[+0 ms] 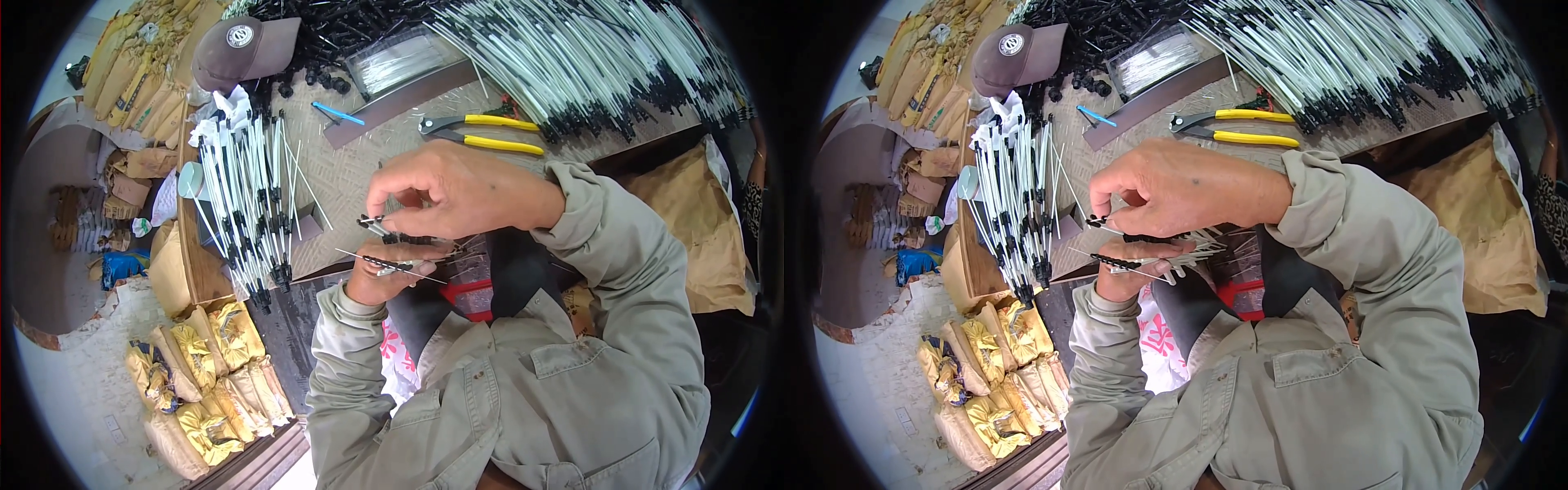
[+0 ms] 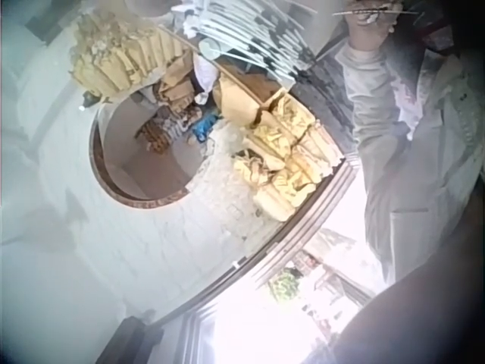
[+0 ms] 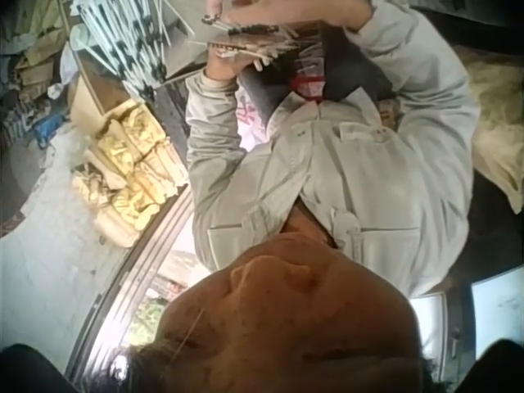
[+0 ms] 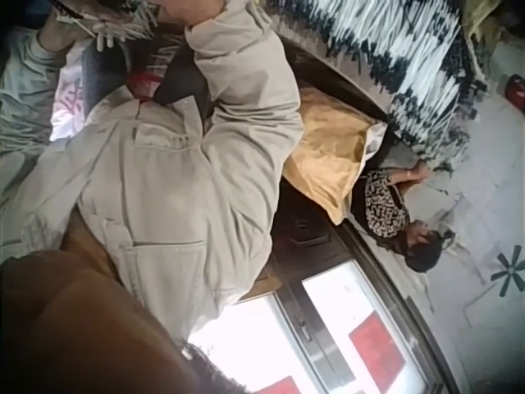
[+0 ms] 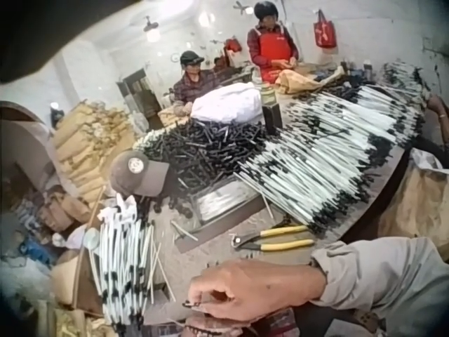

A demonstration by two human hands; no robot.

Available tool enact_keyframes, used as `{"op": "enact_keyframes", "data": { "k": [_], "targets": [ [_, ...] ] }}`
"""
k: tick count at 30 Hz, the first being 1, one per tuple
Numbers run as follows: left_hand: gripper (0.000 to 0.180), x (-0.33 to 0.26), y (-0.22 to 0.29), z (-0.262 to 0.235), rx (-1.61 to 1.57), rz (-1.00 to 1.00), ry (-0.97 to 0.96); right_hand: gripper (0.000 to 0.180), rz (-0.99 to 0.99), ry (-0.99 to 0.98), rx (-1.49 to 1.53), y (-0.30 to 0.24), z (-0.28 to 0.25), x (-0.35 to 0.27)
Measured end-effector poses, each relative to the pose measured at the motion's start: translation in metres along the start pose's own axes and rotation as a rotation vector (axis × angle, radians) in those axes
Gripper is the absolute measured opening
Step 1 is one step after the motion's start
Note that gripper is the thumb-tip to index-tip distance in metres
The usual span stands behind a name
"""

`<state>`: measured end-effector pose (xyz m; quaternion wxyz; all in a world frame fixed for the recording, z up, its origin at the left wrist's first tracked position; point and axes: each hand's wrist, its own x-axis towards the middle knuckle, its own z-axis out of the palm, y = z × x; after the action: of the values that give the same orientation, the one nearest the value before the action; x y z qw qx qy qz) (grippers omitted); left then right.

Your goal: Assembling and organizing wire harnesses by bundling wires and crimping connectors.

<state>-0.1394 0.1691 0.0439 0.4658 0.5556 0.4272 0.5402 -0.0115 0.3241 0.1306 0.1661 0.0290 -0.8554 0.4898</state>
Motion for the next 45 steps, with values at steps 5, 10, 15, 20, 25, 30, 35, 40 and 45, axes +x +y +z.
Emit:
{"op": "enact_keyframes", "data": {
  "k": [5,10,15,20,25,30,35,40,45],
  "targets": [
    [0.024,-0.002,0.0,0.0,0.045,-0.011,0.012,0.015,-0.01,0.057,-0.01,-0.002,0.005,-0.003],
    [0.024,0.001,-0.002,0.0,0.138,0.077,0.01,0.014,-0.001,0.04,-0.017,-0.003,0.003,-0.002],
    [0.022,0.001,-0.002,0.004,0.03,0.047,0.03,0.014,0.024,0.05,0.002,0.0,0.006,-0.002],
    [0.019,-0.006,-0.001,0.002,-0.014,-0.04,0.058,0.021,0.036,0.062,-0.022,-0.003,0.006,-0.001],
    [0.011,-0.006,-0.005,0.013,-0.123,0.022,0.214,0.023,0.1,-0.064,0.223,0.009,-0.003,0.001],
    [0.014,-0.009,-0.006,0.007,-0.201,0.005,0.15,0.023,0.06,-0.087,0.286,0.012,-0.003,0.003],
    [0.012,-0.003,0.004,0.002,-0.173,-0.032,0.052,0.021,0.024,-0.073,0.171,0.008,-0.002,0.004],
    [0.007,-0.001,0.004,-0.002,-0.167,0.021,0.002,0.017,-0.03,-0.024,0.121,0.007,0.002,0.004],
    [0.019,0.0,0.004,-0.007,-0.084,0.061,-0.061,0.013,-0.082,0.028,0.07,0.001,0.009,0.006]
  ]
}}
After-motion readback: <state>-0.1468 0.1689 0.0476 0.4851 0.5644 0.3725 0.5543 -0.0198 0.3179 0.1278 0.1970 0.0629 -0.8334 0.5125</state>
